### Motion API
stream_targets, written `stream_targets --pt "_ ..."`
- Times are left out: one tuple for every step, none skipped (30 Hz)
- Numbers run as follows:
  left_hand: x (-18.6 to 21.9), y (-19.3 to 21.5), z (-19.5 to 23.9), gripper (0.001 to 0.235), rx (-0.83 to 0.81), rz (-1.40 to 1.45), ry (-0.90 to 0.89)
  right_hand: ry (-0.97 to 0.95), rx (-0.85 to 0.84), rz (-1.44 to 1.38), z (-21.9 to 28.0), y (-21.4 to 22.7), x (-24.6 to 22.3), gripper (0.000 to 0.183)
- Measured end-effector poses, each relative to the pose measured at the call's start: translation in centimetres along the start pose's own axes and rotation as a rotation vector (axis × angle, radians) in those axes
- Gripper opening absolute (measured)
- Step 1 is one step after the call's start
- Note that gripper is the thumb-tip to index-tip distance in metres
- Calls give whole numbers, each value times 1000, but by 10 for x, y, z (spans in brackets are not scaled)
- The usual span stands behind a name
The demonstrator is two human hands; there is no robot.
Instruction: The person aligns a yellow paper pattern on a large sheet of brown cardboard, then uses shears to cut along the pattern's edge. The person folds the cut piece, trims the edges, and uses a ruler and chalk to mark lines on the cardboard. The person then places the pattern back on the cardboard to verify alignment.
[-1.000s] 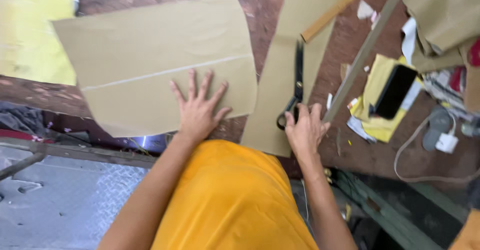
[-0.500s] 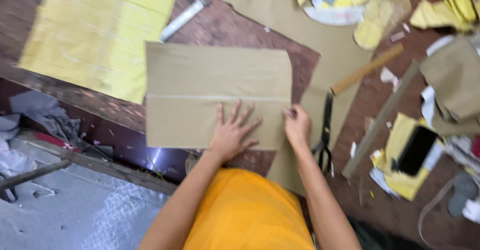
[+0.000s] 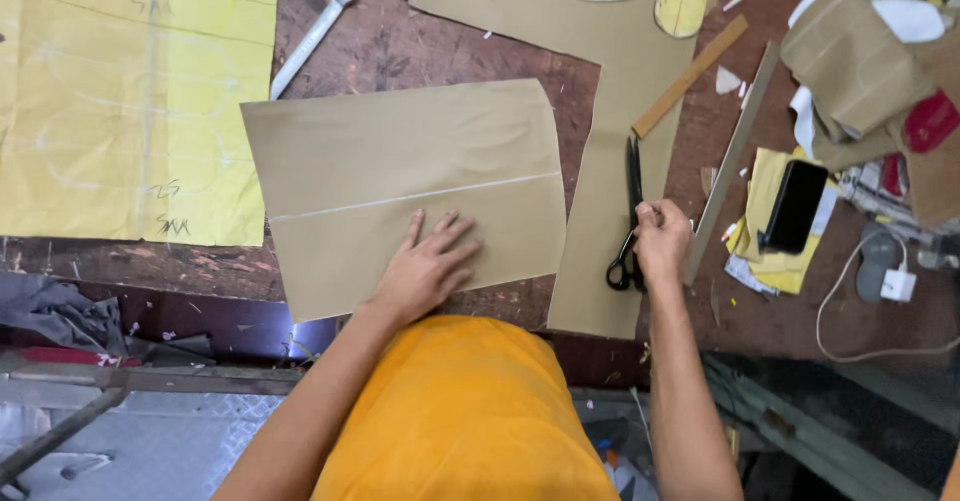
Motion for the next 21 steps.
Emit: stream_targets --pt "-6 8 6 52 73 81 -22 47 3 50 9 -2 -3 26" --pt "-10 18 19 49 179 -6 27 94 6 100 19 -9 -6 38" --pt "-14 30 36 46 292 -99 82 117 -29 174 30 -25 -12 39" --pt "-17 42 55 47 440 -64 234 139 -64 249 44 -40 -16 40" --pt "-20 52 72 48 590 -28 380 208 -30 273 55 -56 -20 45" --pt "-23 60 90 60 587 -72 536 277 4 298 64 -70 -22 52" --pt "-28 68 105 73 582 -116 688 167 -6 294 67 -81 -22 53" --pt "-34 70 110 76 582 -70 729 58 -17 289 68 -90 -21 54" --pt "-33 68 121 78 573 -19 786 -57 -42 294 72 -91 -16 56" --pt "-34 66 128 81 563 31 842 20 -68 270 72 -92 -12 45" --pt "-35 63 136 77 540 65 852 87 -93 248 76 -89 -7 36" --pt "-35 61 143 74 516 99 862 154 -118 225 83 -83 -3 27" --pt "-41 60 140 70 506 130 855 -21 -202 185 82 -77 -1 27" --pt "-46 60 141 67 424 204 945 -196 -286 141 82 -69 -1 29" --pt "-52 63 142 64 346 276 1033 -362 -372 94 84 -61 -3 32" --pt "-58 66 142 62 265 347 1119 -345 -381 -37 85 -52 -9 27" --pt "-60 70 148 53 245 470 1048 -339 -398 -162 93 -41 -12 27" --pt "-64 76 152 45 225 591 975 -331 -414 -287 100 -30 -17 32" --pt "-68 81 153 38 205 709 897 -322 -430 -377 104 -22 -22 36" --pt "-72 88 154 36 217 826 939 -312 -445 -468 106 -14 -29 41" --pt "-79 97 150 34 227 942 980 -301 -457 -560 103 -9 -37 46"
Point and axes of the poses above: each hand's wrist, its own z-axis away from the middle knuckle, its own y-axis out of the back of the hand, x = y × z, the point moved 1 cm from there along -z, towards the middle knuckle, and after that the axes turned 5 degrees about -y, right-handed, at the moved point
